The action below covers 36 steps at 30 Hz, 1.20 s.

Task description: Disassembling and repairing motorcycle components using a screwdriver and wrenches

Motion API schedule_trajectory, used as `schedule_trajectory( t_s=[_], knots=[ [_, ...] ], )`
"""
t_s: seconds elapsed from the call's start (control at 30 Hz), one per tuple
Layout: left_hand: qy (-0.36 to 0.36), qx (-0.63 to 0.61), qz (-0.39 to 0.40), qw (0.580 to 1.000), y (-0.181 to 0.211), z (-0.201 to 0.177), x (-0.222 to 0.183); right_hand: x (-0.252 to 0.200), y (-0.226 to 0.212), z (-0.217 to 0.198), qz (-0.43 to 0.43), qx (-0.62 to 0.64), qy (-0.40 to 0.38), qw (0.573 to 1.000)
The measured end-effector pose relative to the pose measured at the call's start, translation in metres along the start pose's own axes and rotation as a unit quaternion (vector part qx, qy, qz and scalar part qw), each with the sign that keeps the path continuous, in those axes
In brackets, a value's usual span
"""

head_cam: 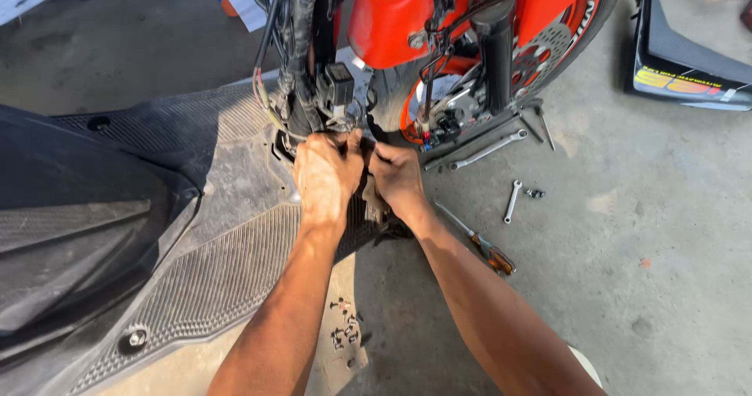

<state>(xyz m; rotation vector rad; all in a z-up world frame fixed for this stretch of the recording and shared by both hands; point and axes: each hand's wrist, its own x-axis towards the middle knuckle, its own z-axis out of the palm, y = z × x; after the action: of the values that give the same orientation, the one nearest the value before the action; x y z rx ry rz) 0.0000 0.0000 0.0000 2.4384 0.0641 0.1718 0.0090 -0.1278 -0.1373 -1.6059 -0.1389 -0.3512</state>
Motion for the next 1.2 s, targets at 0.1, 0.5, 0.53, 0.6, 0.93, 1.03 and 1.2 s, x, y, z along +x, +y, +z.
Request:
schedule_trajectory(
  t_s=[0.1,0.5,0.53,0.6,0.93,1.03,1.2],
  knots=[
    [0.012,-0.004,0.006,1.0,0.0,0.006,0.003,0.0,-0.063,0.02,-0.021,0.074,0.094,0.993],
    [-0.001,-0.032,0.025,0.999,0.007,-0.017,-0.015,-0.005,-0.069,0.004,-0.01,0.032,0.085,0.996],
    [0.0,-0.033,0.025,0.999,0.007,-0.015,-0.008,0.001,-0.06,0.003,-0.011,0.032,0.084,0.996],
    [0.011,-0.002,0.019,1.0,0.0,-0.005,-0.006,-0.003,-0.038,0.0,-0.01,0.033,0.031,0.999],
    [-0.01,0.013,0.025,1.0,-0.008,0.004,-0.002,-0.012,-0.014,0.02,0.032,0.004,0.139,0.99],
    [-0.016,0.004,0.01,1.0,-0.003,0.004,-0.002,-0.007,-0.05,0.025,0.011,0.007,0.15,0.989],
    [-0.016,0.016,0.014,1.0,-0.01,0.005,0.004,-0.01,-0.006,0.03,0.029,0.064,0.18,0.981]
  ],
)
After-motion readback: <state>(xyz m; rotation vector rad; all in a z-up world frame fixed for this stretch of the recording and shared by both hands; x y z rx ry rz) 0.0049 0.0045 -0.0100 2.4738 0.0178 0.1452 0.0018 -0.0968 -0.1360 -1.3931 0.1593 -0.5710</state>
